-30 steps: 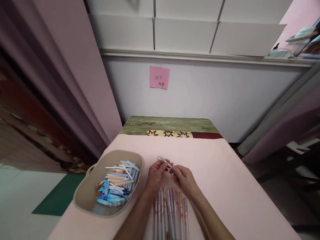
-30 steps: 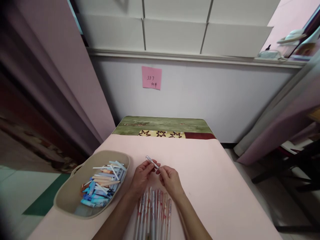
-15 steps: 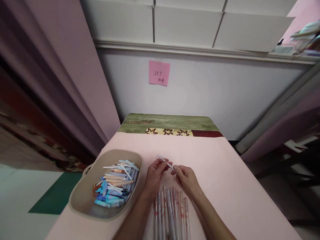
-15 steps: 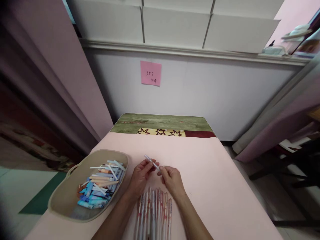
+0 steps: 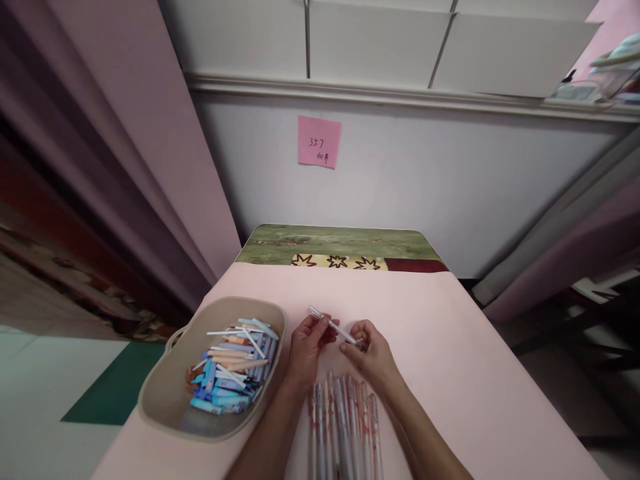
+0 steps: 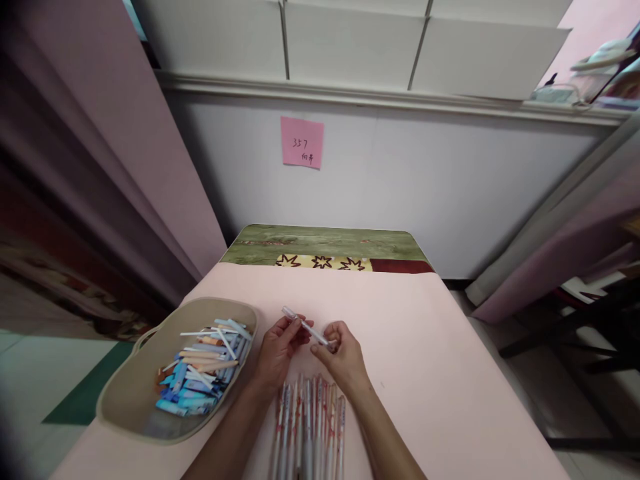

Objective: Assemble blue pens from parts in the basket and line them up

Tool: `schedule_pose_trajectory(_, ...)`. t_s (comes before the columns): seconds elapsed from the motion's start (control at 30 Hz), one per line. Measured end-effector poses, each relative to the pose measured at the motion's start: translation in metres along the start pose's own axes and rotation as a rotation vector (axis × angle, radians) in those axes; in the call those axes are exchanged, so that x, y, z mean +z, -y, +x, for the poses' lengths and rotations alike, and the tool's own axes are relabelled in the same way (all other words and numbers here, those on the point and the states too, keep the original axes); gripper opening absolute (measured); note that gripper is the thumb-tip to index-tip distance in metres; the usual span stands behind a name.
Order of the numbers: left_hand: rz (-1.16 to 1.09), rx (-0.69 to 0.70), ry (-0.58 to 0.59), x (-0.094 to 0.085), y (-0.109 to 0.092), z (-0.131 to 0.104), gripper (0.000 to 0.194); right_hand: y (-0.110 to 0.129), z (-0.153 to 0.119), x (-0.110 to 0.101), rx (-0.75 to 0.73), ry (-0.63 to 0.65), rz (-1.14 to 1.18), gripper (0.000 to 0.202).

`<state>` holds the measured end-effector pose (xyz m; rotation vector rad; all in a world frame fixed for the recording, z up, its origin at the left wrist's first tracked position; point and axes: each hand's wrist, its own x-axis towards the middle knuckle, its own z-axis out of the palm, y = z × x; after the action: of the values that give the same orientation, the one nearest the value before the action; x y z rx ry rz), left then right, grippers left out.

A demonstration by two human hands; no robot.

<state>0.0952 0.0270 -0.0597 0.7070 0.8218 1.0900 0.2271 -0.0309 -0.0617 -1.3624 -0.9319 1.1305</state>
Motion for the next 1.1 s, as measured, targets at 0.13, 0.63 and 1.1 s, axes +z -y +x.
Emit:
schedule_pose_trajectory(0.13, 0.004, -0.012, 0.001, 0.002, -0.0039, -0.0011, 0.029, 0.0004, -0.0008, -0.0004, 0.052, 0.06, -0.033, 0.038)
schedule_pose_trajectory(0.63, 0.01, -0.011, -0.006, 0.0072, -0.004, -0.0039, 0.031, -0.0005, -0.0008, -0.0021, 0.096, 0.045, -0.064, 0.04)
schedule_pose_trajectory(1.1, -0.044, 0.033, -0.079, 0.0053, -0.0048, -0.0003, 0.033, -0.0007, -0.0001, -0.0049, 0.036, -0.007, -0.024, 0.026)
